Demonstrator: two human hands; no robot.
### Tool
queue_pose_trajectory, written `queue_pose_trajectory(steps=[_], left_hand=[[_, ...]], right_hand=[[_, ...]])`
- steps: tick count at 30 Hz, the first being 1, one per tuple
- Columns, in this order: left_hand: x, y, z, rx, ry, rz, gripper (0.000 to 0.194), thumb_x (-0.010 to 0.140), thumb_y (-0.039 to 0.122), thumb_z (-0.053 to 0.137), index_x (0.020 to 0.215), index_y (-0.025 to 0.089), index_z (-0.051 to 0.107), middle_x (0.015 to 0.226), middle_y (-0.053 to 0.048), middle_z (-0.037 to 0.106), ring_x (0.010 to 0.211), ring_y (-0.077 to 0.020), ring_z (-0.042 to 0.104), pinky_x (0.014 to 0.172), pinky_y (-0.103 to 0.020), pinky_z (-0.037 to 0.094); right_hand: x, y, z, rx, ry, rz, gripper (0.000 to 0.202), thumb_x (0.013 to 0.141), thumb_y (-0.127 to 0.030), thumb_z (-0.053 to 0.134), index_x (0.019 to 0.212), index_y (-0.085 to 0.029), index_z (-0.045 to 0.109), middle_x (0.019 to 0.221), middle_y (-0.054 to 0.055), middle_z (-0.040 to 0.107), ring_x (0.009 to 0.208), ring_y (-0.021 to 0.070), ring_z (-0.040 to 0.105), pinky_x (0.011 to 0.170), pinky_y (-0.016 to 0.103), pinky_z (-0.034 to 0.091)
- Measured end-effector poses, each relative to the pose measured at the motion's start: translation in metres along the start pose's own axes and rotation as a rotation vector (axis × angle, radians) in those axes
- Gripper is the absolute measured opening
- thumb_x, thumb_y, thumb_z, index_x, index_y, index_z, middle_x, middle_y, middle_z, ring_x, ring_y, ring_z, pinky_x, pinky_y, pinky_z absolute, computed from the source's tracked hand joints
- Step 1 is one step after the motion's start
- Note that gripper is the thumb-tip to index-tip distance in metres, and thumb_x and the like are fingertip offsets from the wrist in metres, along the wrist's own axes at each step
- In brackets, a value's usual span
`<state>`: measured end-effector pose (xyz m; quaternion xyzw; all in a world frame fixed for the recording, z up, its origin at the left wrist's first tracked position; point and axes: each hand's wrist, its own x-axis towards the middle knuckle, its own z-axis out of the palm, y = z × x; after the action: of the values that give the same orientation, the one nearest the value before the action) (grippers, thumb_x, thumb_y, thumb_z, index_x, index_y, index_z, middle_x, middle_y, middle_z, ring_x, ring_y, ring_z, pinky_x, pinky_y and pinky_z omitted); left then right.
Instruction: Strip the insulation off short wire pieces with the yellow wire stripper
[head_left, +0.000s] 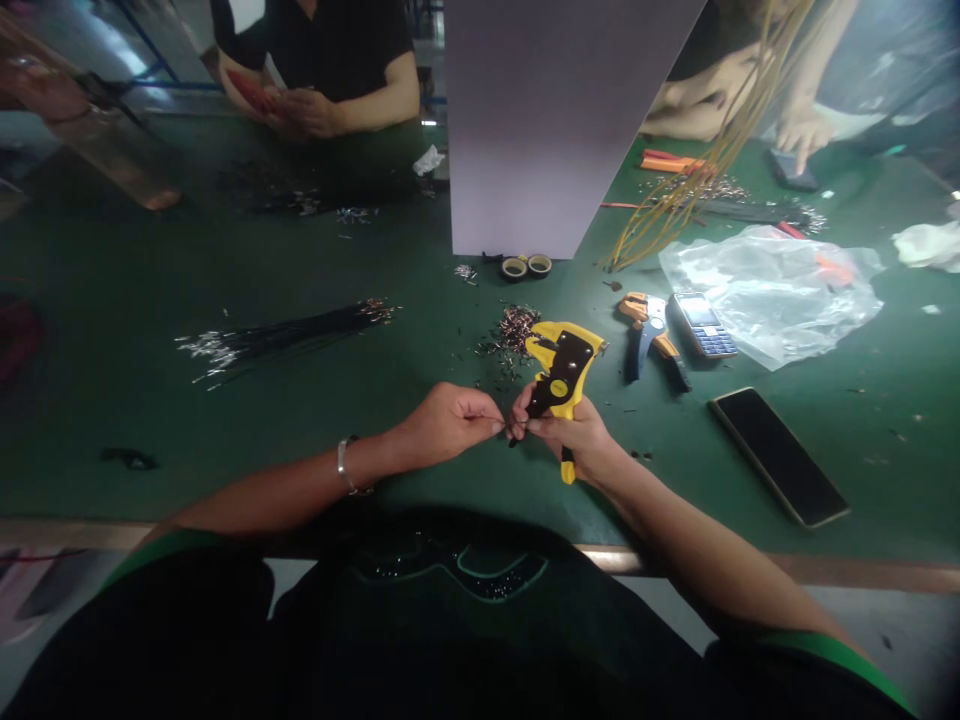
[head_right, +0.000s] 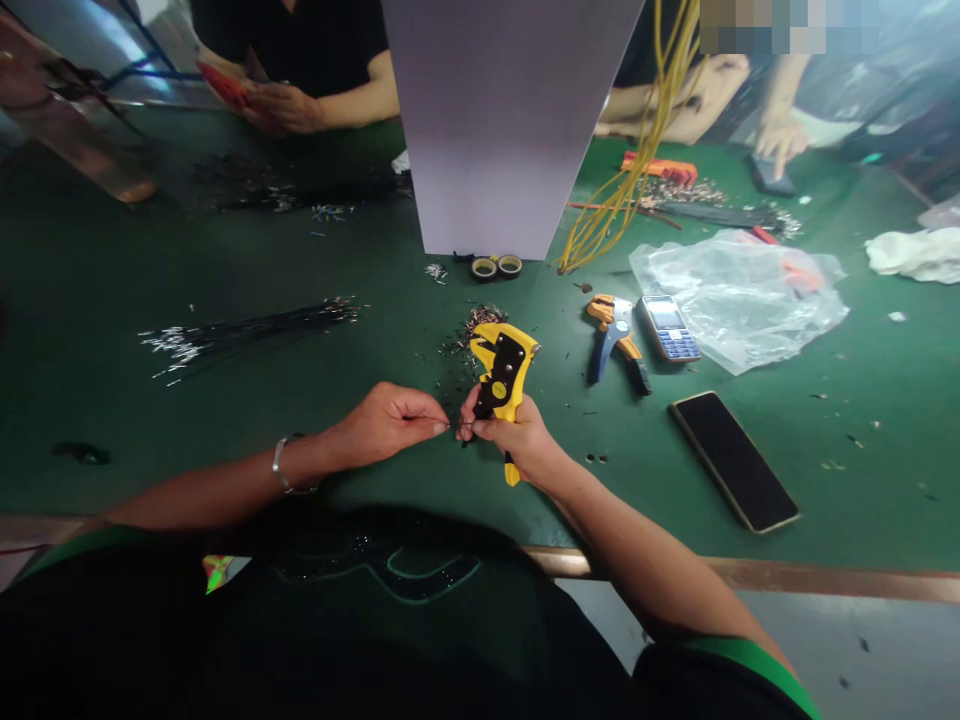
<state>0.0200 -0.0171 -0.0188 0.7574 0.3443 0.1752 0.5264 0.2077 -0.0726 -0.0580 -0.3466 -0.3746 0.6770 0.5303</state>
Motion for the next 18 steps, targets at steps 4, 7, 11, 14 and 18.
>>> queue_pose_trajectory(steps=[4, 7, 11, 14, 18], left_hand=[[-0.002, 0.002, -0.001, 0.023, 0.020, -0.017, 0.014, 0.076, 0.018, 0.058, 0.070, 0.013, 0.069, 0.064, 0.000, 0.068, 0.059, -0.0081, 0.057, 0.056, -0.018, 0.044], [-0.002, 0.002, -0.003, 0.036, 0.065, -0.034, 0.014, 0.077, 0.019, 0.058, 0.070, 0.013, 0.069, 0.064, -0.001, 0.067, 0.058, -0.0081, 0.056, 0.054, -0.018, 0.043], [-0.002, 0.003, -0.007, 0.101, 0.198, -0.014, 0.016, 0.078, 0.019, 0.057, 0.069, 0.013, 0.069, 0.059, 0.000, 0.064, 0.053, -0.0077, 0.053, 0.051, -0.018, 0.040], [-0.002, 0.004, -0.012, 0.208, 0.296, 0.091, 0.017, 0.078, 0.018, 0.057, 0.068, 0.013, 0.069, 0.053, 0.002, 0.060, 0.051, -0.0071, 0.049, 0.049, -0.018, 0.037], [-0.002, 0.005, -0.019, 0.262, 0.358, 0.178, 0.016, 0.078, 0.016, 0.058, 0.068, 0.013, 0.069, 0.054, 0.002, 0.060, 0.050, -0.0064, 0.049, 0.049, -0.018, 0.036]], right_hand=[[0.002, 0.000, -0.002, -0.006, 0.014, -0.006, 0.020, 0.064, -0.011, 0.066, 0.082, -0.017, 0.061, 0.071, -0.001, 0.059, 0.065, 0.0158, 0.057, 0.066, 0.034, 0.048], [0.004, -0.003, -0.003, 0.012, 0.037, -0.024, 0.019, 0.064, -0.010, 0.066, 0.081, -0.017, 0.061, 0.069, -0.001, 0.059, 0.064, 0.0160, 0.056, 0.067, 0.035, 0.048], [0.005, -0.005, -0.003, 0.048, -0.007, -0.002, 0.018, 0.064, -0.011, 0.066, 0.080, -0.017, 0.060, 0.067, -0.001, 0.058, 0.063, 0.0163, 0.055, 0.067, 0.037, 0.048], [0.004, -0.001, -0.004, 0.039, -0.069, 0.051, 0.019, 0.065, -0.012, 0.068, 0.082, -0.017, 0.061, 0.069, -0.001, 0.059, 0.063, 0.0164, 0.056, 0.068, 0.038, 0.048], [0.003, 0.008, -0.009, 0.055, -0.160, 0.105, 0.024, 0.064, -0.013, 0.070, 0.087, -0.016, 0.062, 0.070, 0.000, 0.060, 0.065, 0.0172, 0.058, 0.068, 0.038, 0.049]])
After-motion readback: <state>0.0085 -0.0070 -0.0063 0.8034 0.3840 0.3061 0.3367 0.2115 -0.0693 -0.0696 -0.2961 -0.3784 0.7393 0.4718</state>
